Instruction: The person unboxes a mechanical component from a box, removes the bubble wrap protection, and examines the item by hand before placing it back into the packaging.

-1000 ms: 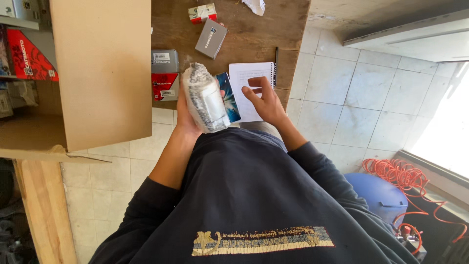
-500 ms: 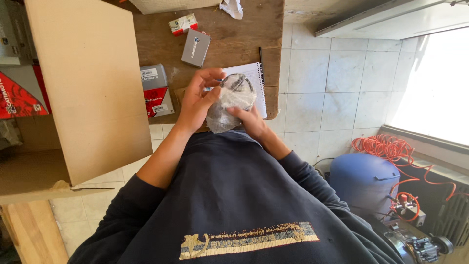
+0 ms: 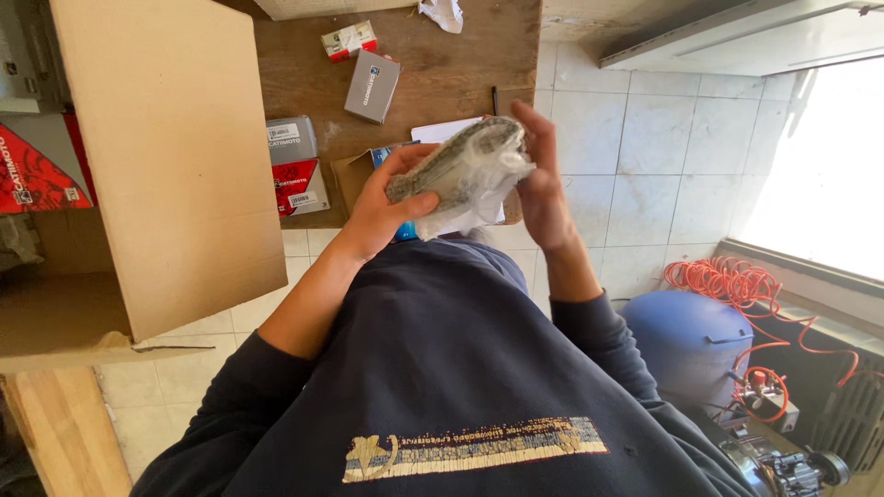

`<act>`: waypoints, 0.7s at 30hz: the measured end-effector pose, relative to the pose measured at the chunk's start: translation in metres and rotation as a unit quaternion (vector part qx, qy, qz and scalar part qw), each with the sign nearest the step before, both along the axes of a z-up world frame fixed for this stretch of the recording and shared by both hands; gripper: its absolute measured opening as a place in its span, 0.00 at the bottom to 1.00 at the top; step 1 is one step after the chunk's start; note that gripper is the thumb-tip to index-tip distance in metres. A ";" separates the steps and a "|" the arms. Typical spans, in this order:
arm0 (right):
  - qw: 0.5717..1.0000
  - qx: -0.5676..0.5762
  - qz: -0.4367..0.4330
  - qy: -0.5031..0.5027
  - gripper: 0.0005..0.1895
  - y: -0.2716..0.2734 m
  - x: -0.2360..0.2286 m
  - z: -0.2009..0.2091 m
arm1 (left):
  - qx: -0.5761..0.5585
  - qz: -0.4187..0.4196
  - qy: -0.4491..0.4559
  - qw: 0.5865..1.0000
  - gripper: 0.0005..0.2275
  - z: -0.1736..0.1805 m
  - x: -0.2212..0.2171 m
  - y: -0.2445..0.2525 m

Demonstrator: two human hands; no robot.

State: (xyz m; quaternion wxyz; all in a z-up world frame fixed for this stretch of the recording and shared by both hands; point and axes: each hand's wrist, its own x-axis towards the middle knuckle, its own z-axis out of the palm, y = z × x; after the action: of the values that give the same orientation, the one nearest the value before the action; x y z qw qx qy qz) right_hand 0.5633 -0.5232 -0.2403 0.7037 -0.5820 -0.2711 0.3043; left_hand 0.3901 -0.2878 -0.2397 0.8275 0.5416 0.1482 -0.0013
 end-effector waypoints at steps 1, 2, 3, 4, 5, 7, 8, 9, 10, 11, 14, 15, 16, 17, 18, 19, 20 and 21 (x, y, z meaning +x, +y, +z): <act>1.000 0.001 0.003 0.000 0.59 0.001 0.003 0.013 | 0.001 0.003 0.000 1.000 0.36 0.008 0.003 0.004; 0.999 -0.008 0.031 0.029 0.57 0.002 0.007 0.025 | 0.058 -0.008 -0.007 0.998 0.35 0.016 0.006 0.007; 0.996 -0.020 0.060 0.060 0.56 0.001 0.008 0.038 | 0.113 -0.018 -0.010 0.993 0.35 0.024 0.006 0.008; 0.996 -0.020 0.063 0.062 0.56 -0.001 0.006 0.019 | 0.113 -0.015 -0.008 0.993 0.35 0.027 0.005 0.005; 0.993 -0.044 0.020 0.110 0.51 -0.001 0.006 0.000 | 0.099 -0.015 -0.012 0.995 0.32 0.030 0.006 0.004; 0.985 -0.065 -0.021 0.156 0.49 -0.001 0.007 -0.033 | 0.088 -0.014 -0.017 0.996 0.30 0.034 0.006 0.002; 0.959 -0.057 -0.063 0.269 0.45 0.000 0.008 -0.048 | 0.101 -0.015 -0.021 0.995 0.43 0.034 0.004 0.001; 0.918 -0.053 -0.102 0.380 0.42 -0.001 0.006 -0.063 | 0.112 -0.013 -0.021 0.993 0.56 0.034 -0.002 -0.003; 0.917 -0.054 -0.097 0.382 0.42 -0.001 0.005 -0.057 | 0.113 -0.009 -0.018 0.993 0.56 0.036 0.002 -0.008; 0.912 -0.035 -0.082 0.399 0.38 0.000 0.003 -0.052 | 0.172 0.006 -0.045 0.984 0.56 0.039 0.003 -0.013; 0.895 -0.019 -0.056 0.443 0.33 0.006 -0.011 -0.001 | 0.203 0.037 -0.081 0.975 0.59 0.034 0.005 -0.028; 0.884 -0.023 -0.055 0.463 0.33 0.009 -0.012 0.022 | 0.170 0.048 -0.097 0.979 0.61 0.030 0.010 -0.032; 0.885 -0.020 -0.052 0.462 0.33 0.002 -0.010 0.016 | 0.174 0.050 -0.098 0.979 0.61 0.013 0.009 -0.037; 0.891 -0.033 -0.047 0.450 0.31 -0.009 -0.010 0.011 | 0.098 0.071 -0.109 0.987 0.60 -0.004 0.006 -0.045; 0.897 -0.047 -0.043 0.437 0.30 -0.019 -0.009 0.004 | 0.022 0.092 -0.120 0.988 0.60 -0.023 0.002 -0.053; 0.896 -0.048 -0.041 0.439 0.30 -0.028 0.001 -0.028 | 0.023 0.095 -0.118 0.988 0.60 0.022 0.015 -0.051; 0.930 -0.066 -0.016 0.362 0.30 -0.037 0.011 -0.061 | -0.090 0.091 -0.034 0.991 0.58 0.066 0.027 -0.049; 0.955 -0.083 0.006 0.283 0.31 -0.047 0.019 -0.094 | -0.202 0.084 0.050 0.974 0.62 0.110 0.039 -0.047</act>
State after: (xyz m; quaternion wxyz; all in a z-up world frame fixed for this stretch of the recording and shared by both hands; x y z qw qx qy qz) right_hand 0.5822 -0.5706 -0.3338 0.6987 -0.5270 -0.0378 0.4824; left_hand 0.4294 -0.3351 -0.1299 0.9083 0.3482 0.2314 0.0111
